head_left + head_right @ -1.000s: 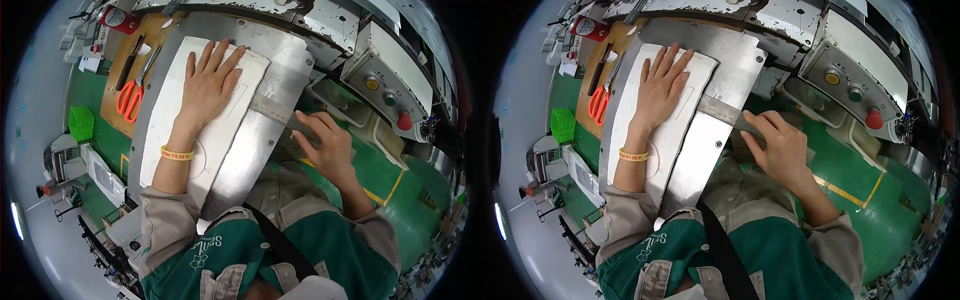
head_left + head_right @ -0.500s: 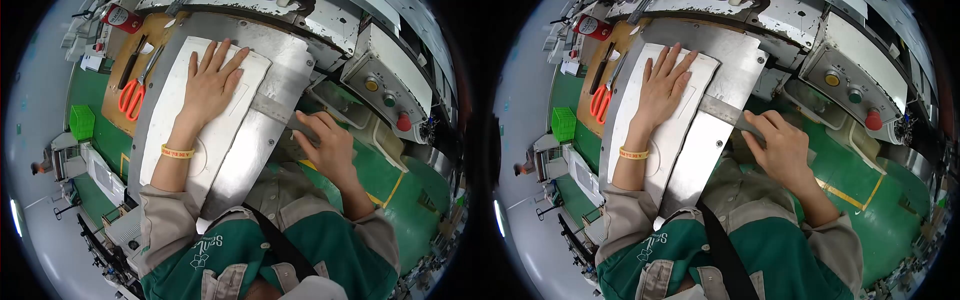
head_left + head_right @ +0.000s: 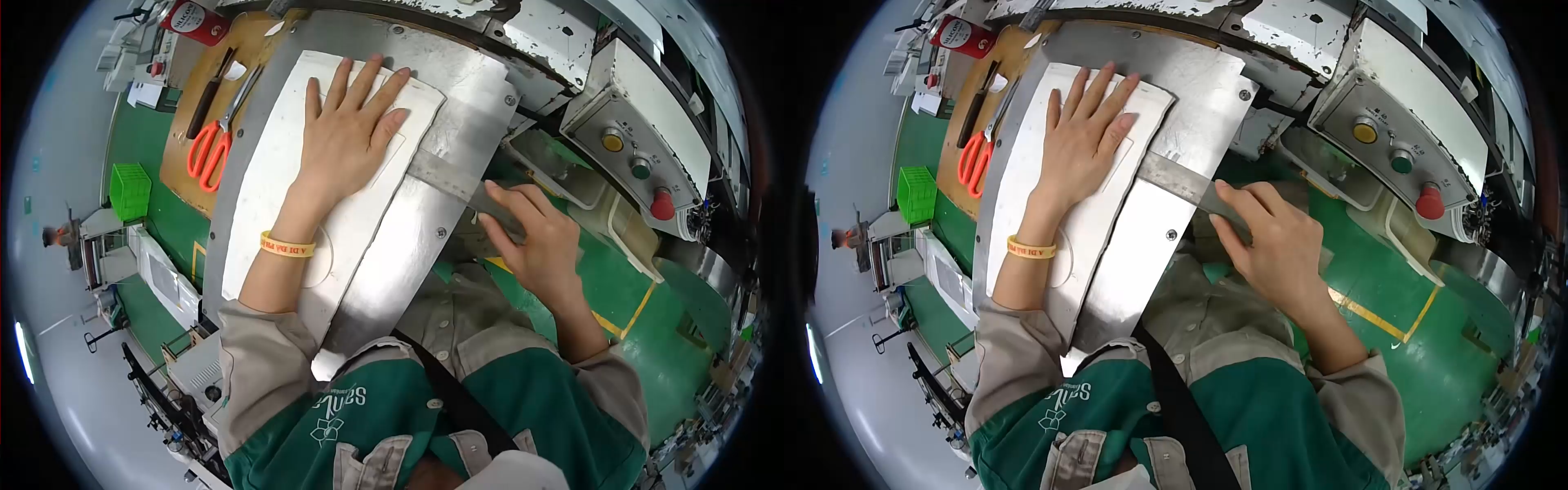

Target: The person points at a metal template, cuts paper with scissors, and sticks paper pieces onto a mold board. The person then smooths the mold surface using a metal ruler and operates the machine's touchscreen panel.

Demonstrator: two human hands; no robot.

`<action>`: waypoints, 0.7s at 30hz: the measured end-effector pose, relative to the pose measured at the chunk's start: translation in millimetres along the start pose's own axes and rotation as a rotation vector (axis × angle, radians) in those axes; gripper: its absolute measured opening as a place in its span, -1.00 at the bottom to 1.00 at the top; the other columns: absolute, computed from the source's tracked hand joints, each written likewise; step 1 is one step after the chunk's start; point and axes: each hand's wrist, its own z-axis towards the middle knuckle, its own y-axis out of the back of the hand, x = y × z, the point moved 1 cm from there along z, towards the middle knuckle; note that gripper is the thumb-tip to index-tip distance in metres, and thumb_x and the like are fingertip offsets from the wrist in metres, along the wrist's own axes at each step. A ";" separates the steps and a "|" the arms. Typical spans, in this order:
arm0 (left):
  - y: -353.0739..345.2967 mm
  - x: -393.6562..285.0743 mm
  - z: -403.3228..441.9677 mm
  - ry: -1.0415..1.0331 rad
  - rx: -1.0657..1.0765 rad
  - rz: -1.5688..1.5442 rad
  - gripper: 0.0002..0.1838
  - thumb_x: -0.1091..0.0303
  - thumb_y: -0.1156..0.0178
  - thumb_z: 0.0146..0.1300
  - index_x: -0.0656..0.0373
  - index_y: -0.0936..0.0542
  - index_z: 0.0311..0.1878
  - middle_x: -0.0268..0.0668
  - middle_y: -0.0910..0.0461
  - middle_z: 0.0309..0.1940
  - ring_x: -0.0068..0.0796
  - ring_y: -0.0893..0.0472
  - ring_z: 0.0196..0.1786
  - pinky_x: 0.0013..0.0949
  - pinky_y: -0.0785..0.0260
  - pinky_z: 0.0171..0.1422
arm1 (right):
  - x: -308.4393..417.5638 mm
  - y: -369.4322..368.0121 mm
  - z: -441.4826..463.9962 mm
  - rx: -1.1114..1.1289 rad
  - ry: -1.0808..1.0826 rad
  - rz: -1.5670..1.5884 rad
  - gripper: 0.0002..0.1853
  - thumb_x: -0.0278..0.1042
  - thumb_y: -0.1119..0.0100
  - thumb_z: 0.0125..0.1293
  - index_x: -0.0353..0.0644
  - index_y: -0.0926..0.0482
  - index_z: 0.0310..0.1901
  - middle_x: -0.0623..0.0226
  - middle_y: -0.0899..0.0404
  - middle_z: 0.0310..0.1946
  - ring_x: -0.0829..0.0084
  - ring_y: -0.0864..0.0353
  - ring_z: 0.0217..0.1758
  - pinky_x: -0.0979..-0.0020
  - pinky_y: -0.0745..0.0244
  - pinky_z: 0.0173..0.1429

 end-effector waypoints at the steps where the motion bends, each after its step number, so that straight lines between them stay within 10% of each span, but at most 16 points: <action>1: -1.6 1.7 0.4 -0.008 -0.021 -0.020 -0.49 -0.14 0.29 0.45 -0.33 -0.29 0.40 -0.28 -0.18 0.45 -0.07 -0.05 0.51 0.20 0.28 0.52 | 0.0 -1.6 2.5 -0.011 0.006 0.014 -0.67 -0.32 -0.36 0.09 -0.04 -0.63 -0.07 0.41 -0.57 -0.30 0.38 -0.58 -0.50 0.40 -0.43 -0.46; 21: 1.1 10.1 -9.7 -0.041 0.004 -0.047 -0.45 -0.18 0.25 0.43 -0.30 -0.26 0.42 -0.25 -0.13 0.47 -0.11 -0.01 0.53 0.17 0.32 0.53 | 2.1 -0.6 1.3 -0.033 0.036 -0.034 -0.69 -0.29 -0.35 0.11 -0.03 -0.63 -0.07 0.45 -0.55 -0.31 0.38 -0.56 -0.52 0.39 -0.40 -0.48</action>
